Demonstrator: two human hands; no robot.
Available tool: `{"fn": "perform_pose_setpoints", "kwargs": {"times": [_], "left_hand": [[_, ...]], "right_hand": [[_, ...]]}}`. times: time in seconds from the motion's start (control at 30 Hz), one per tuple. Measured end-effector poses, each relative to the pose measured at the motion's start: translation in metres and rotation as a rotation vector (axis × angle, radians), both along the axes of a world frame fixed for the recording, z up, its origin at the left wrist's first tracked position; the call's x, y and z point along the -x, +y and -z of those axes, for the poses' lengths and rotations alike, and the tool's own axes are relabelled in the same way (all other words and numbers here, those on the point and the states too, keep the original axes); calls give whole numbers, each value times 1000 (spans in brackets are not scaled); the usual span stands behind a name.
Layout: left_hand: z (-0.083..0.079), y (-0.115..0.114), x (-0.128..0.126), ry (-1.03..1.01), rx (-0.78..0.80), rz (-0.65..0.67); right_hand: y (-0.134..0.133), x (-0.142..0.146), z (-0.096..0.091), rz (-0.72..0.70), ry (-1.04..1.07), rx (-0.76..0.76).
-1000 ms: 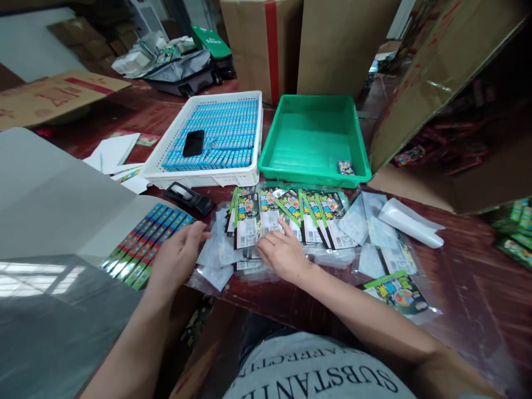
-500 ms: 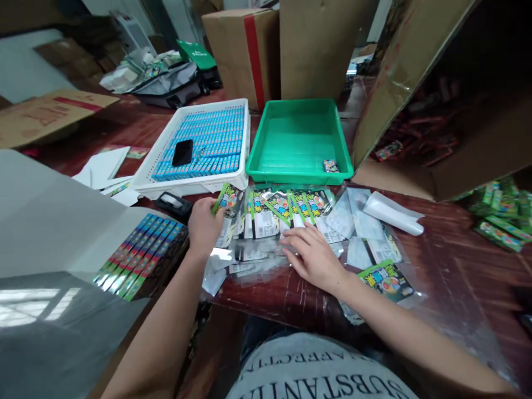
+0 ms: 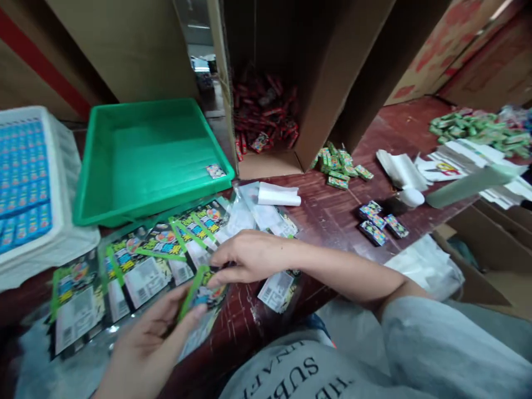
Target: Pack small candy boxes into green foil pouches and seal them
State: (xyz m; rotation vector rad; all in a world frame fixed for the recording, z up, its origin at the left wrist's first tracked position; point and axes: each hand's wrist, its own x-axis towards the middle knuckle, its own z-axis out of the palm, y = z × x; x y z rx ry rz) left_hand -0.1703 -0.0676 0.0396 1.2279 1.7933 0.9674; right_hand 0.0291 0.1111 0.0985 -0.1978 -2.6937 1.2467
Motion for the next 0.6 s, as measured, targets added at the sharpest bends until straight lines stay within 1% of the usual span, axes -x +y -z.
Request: {"fn": "perform_pose_setpoints", "kwargs": {"times": [0.07,0.1,0.13,0.17,0.2,0.27,0.3,0.33,0.37,0.4,0.43,0.5,0.53,0.6], "left_hand": [[-3,9,-8,-155,135,217],[-5,14,-13,-206,196,283],[-5,19,-19,-221,232,300],[-5,25,-25,-215,240,258],[-4,30,-31,-195,233,174],[2,41,-46,-122,196,-48],[6,46,-53,-77,177,-147],[10,51,-61,-35,163,-208],[13,56,-68,-6,155,-220],[17,61,-74,18,149,-201],[21,66,-81,48,148,-159],[27,75,-92,172,165,-66],[31,78,-98,256,161,-43],[39,80,-113,348,94,-20]], "right_hand": [[8,-21,-1,-187,-6,120],[9,-30,2,-235,6,167],[9,-38,6,-210,32,190],[6,-45,12,-90,74,193],[0,-51,20,110,128,189],[-17,-61,37,603,221,219],[-27,-63,45,802,228,266],[-37,-64,53,922,198,333],[-46,-64,60,980,142,383],[-52,-63,67,1009,76,391],[-56,-61,72,1030,11,354],[-61,-59,82,1098,-84,198],[-61,-60,86,1135,-111,126],[-64,-64,96,1193,-141,75]]}}
